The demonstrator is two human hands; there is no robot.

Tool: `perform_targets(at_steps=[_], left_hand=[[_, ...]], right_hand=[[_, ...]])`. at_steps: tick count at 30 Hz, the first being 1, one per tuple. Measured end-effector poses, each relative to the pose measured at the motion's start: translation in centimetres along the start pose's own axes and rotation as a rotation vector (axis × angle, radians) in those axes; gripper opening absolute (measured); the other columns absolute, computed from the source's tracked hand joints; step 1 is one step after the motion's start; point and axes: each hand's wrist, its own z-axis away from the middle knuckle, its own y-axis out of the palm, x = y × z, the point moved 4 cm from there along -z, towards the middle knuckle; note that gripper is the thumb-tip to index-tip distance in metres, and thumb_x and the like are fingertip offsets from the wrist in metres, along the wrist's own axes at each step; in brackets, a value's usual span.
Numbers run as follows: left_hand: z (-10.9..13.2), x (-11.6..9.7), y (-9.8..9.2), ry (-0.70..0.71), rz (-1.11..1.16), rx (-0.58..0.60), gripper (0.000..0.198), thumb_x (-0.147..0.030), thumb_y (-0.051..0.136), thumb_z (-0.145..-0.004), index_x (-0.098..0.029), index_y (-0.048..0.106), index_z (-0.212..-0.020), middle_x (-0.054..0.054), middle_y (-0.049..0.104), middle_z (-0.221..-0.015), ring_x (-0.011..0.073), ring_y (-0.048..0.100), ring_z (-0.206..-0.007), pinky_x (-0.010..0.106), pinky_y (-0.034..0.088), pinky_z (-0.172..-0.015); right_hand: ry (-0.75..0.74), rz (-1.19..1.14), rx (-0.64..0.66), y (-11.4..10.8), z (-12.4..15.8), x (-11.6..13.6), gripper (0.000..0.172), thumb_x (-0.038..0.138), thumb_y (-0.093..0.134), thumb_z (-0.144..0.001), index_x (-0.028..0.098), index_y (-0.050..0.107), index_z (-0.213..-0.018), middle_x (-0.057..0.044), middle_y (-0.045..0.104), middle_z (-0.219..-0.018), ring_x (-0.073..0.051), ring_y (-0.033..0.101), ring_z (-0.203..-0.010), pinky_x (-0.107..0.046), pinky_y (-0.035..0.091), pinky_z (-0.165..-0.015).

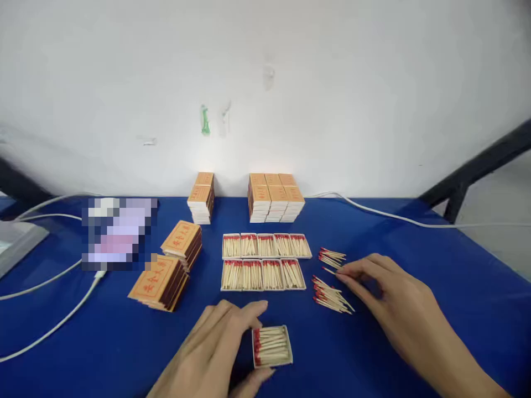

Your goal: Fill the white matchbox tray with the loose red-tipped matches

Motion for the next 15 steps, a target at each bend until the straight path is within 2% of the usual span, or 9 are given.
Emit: perform_targets(at_steps=[4,7,10,13,15], left_hand=[[0.0,-0.3,0.1,-0.025,0.012,0.011,0.082,-0.012,0.080,-0.102,-0.033,0.040,-0.171,0.003,0.082,-0.125,0.0266,0.085,-0.110,0.056,0.073,-0.108],[0.0,-0.3,-0.1,-0.024,0.011,0.009,0.082,-0.012,0.078,-0.103,-0.033,0.039,-0.172,0.003,0.082,-0.127,0.0268,0.085,-0.111,0.057,0.072,-0.109],[0.0,-0.2,-0.1,-0.026,0.015,0.009,0.081,-0.013,0.078,-0.104,-0.033,0.039,-0.172,0.004,0.082,-0.128,0.0270,0.084,-0.111,0.059,0.072,-0.110],[0.1,-0.1,0.0,-0.033,0.032,0.015,0.081,-0.012,0.078,-0.103,-0.033,0.039,-0.171,0.003,0.082,-0.126,0.0261,0.084,-0.109,0.057,0.072,-0.108],[0.2,-0.1,0.0,-0.033,0.033,0.013,0.081,-0.012,0.079,-0.103,-0.033,0.040,-0.171,0.003,0.082,-0.125,0.0259,0.084,-0.108,0.056,0.073,-0.108]], right_hand=[[-0.027,-0.045,0.087,-0.7,0.5,0.7,0.059,0.082,0.052,-0.112,0.034,0.084,-0.098,-0.006,0.078,-0.107,-0.029,0.078,-0.095,-0.045,0.060,-0.084],[-0.017,-0.077,0.154,-1.1,0.9,0.9,0.050,0.077,0.056,-0.112,0.036,0.085,-0.104,-0.004,0.079,-0.112,-0.028,0.080,-0.096,-0.042,0.063,-0.084],[0.030,-0.083,0.166,-1.3,1.3,1.1,0.043,0.077,0.065,-0.108,0.039,0.085,-0.113,-0.002,0.081,-0.118,-0.026,0.081,-0.094,-0.038,0.064,-0.080],[0.072,-0.086,0.193,-0.9,1.7,1.4,0.046,0.080,0.072,-0.102,0.041,0.083,-0.123,-0.002,0.081,-0.124,-0.027,0.082,-0.098,-0.036,0.065,-0.076],[0.073,-0.102,0.205,-0.8,1.9,1.5,0.048,0.082,0.070,-0.103,0.040,0.083,-0.123,-0.002,0.082,-0.123,-0.027,0.082,-0.101,-0.036,0.067,-0.080]])
